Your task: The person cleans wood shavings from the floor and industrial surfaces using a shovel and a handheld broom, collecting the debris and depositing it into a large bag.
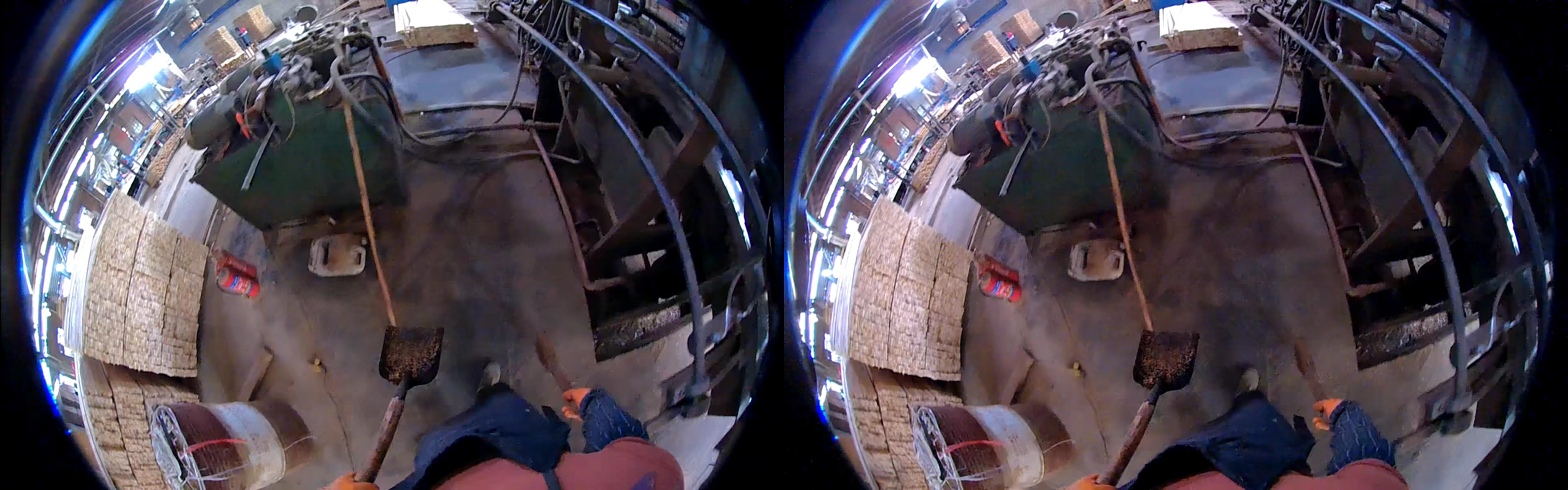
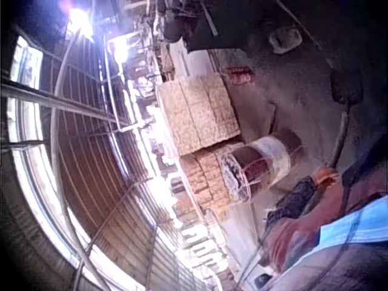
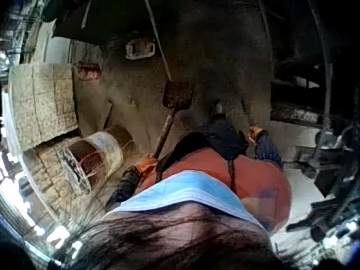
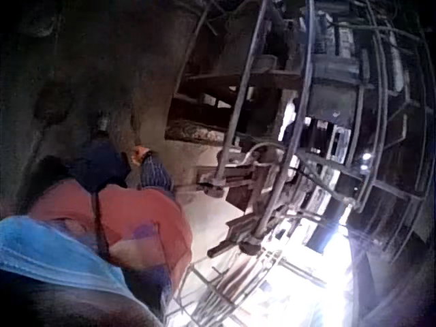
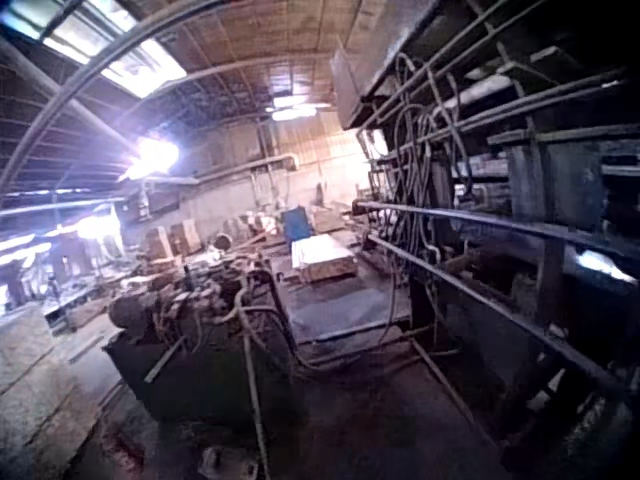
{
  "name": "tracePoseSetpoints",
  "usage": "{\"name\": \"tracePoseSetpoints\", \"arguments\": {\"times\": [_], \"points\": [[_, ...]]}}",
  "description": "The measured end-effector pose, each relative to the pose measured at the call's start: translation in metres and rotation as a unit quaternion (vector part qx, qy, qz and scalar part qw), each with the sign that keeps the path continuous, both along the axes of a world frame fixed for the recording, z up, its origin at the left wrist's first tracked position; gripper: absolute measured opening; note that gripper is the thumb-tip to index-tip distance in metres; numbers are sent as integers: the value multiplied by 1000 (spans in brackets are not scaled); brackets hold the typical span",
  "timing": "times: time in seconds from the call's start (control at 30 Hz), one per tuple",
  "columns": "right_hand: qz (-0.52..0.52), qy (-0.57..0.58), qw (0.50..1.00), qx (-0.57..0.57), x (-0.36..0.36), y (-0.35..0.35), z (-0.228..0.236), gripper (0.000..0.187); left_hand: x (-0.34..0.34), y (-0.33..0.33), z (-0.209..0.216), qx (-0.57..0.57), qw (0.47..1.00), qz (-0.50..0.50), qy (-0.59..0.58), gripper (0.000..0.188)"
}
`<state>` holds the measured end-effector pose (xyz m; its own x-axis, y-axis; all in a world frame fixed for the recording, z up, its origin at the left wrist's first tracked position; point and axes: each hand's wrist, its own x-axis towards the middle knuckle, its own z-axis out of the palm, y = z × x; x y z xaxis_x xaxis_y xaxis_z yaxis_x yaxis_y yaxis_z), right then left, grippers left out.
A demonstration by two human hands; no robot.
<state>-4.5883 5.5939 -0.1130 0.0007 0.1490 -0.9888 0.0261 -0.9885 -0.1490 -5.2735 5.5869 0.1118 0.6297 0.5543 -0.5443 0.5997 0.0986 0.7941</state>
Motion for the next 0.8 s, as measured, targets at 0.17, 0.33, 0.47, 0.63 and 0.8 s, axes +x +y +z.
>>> {"name": "tracePoseSetpoints", "arguments": {"times": [0.17, 0.33, 0.47, 0.63, 0.8], "points": [[-9, -12, 997, 81, 32, 67, 3, 46, 69, 149, 23, -161, 983, 73, 50, 24], [-149, -15, 989, 15, 59, 143, -49, 42, 112, 296, -8, -94, 993, -1, -67, 33], [-197, 22, 979, -43, 99, 249, -38, 36, 196, 445, 6, -321, 907, 263, 72, 38], [-214, 12, 977, -16, 128, 377, -4, 31, 232, 631, -44, -195, 969, 128, 86, 40], [-230, 21, 973, 11, 169, 568, 12, 26, 300, 807, -4, -305, 927, 188, 115, 59]]}}
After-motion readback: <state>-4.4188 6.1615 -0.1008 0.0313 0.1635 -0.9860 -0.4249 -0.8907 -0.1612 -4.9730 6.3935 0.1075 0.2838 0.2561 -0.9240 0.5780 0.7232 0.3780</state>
